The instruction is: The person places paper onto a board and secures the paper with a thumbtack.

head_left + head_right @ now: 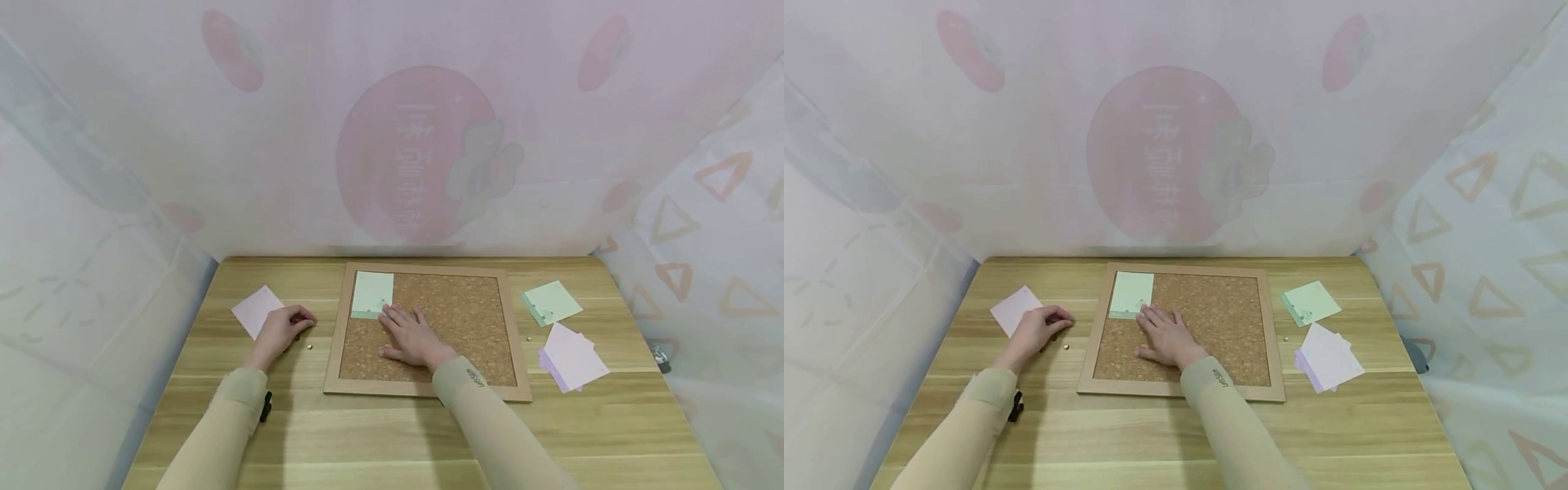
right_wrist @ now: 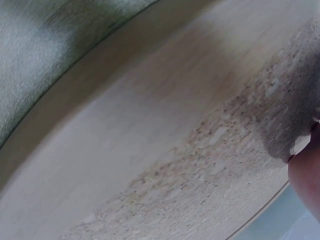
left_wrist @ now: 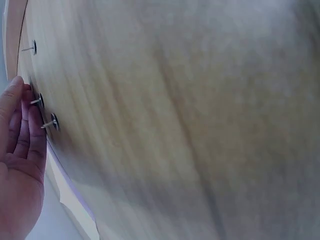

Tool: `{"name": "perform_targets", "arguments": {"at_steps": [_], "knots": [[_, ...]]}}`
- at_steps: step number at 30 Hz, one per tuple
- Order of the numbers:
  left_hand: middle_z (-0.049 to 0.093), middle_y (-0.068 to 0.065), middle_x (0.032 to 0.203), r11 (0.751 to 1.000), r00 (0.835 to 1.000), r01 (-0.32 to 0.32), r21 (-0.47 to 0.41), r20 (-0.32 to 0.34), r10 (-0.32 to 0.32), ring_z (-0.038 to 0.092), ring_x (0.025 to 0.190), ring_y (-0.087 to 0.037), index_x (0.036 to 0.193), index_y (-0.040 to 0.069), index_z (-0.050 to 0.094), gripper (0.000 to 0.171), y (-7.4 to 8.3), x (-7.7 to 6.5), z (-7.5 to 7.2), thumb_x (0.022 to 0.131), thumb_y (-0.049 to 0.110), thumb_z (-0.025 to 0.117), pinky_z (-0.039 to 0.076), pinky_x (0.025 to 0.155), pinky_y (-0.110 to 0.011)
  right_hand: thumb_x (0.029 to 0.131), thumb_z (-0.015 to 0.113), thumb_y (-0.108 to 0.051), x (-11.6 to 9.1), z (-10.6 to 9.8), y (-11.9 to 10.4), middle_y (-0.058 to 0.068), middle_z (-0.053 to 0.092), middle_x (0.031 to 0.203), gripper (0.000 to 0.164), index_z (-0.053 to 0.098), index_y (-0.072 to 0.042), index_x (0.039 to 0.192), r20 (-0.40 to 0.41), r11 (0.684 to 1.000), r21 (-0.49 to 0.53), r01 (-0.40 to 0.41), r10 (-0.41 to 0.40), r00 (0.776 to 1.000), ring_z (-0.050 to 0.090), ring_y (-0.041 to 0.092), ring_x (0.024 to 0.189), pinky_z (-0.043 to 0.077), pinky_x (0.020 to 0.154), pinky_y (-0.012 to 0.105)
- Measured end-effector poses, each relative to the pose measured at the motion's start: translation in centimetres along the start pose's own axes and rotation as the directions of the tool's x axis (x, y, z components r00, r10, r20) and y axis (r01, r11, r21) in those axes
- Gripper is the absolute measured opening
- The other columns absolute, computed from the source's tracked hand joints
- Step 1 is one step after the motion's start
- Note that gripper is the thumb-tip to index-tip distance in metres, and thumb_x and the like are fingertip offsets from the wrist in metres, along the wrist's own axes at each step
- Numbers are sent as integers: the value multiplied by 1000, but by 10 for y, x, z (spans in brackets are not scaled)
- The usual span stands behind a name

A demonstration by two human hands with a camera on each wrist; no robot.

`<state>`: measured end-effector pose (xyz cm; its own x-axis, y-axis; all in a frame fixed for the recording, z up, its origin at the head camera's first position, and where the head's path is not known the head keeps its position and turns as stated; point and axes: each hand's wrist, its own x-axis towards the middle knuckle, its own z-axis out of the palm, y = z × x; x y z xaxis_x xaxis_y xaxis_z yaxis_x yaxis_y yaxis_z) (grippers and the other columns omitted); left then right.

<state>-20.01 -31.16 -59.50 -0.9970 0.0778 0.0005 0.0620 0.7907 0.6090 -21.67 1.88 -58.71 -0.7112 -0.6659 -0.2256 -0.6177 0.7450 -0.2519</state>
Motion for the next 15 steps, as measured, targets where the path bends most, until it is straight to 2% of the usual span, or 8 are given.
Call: {"name": "perform_targets", "arguments": {"at_steps": [4, 10, 12, 15], "knots": [[77, -3, 97, 997, 999, 52, -57, 4, -52, 69, 84, -15, 98, 18, 76, 10, -3, 1, -1, 94, 24, 70, 53, 73, -28, 97, 49, -62, -3, -5, -3, 3, 13, 170, 82, 22, -18, 160, -2, 1000, -12, 2, -2, 1000, 13, 23, 157, 13, 125, 60], [77, -6, 110, 991, 997, 79, -108, 3, -79, 72, 102, -23, 107, 18, 79, 18, -4, 1, -2, 95, 26, 69, 56, 80, -29, 97, 48, -62, -3, -5, -3, 2, 12, 170, 81, 21, -18, 161, 3, 1000, -27, -2, 2, 1000, 12, 22, 158, 13, 126, 59], [77, -8, 113, 989, 996, 90, -120, 7, -90, 71, 103, -24, 110, 18, 79, 20, -4, 1, -2, 96, 26, 68, 56, 77, -28, 97, 48, -62, -3, -5, -3, 2, 11, 170, 82, 21, -18, 161, 4, 1000, -21, -3, 3, 1000, 12, 22, 158, 13, 126, 59], [76, -9, 114, 984, 994, 108, -141, 10, -108, 71, 94, -21, 112, 18, 78, 21, -4, 0, -2, 96, 27, 67, 54, 65, -25, 97, 48, -62, -2, -4, -3, 2, 11, 170, 82, 20, -19, 161, 6, 1000, -13, -3, 3, 1000, 11, 22, 158, 12, 126, 59]]}}
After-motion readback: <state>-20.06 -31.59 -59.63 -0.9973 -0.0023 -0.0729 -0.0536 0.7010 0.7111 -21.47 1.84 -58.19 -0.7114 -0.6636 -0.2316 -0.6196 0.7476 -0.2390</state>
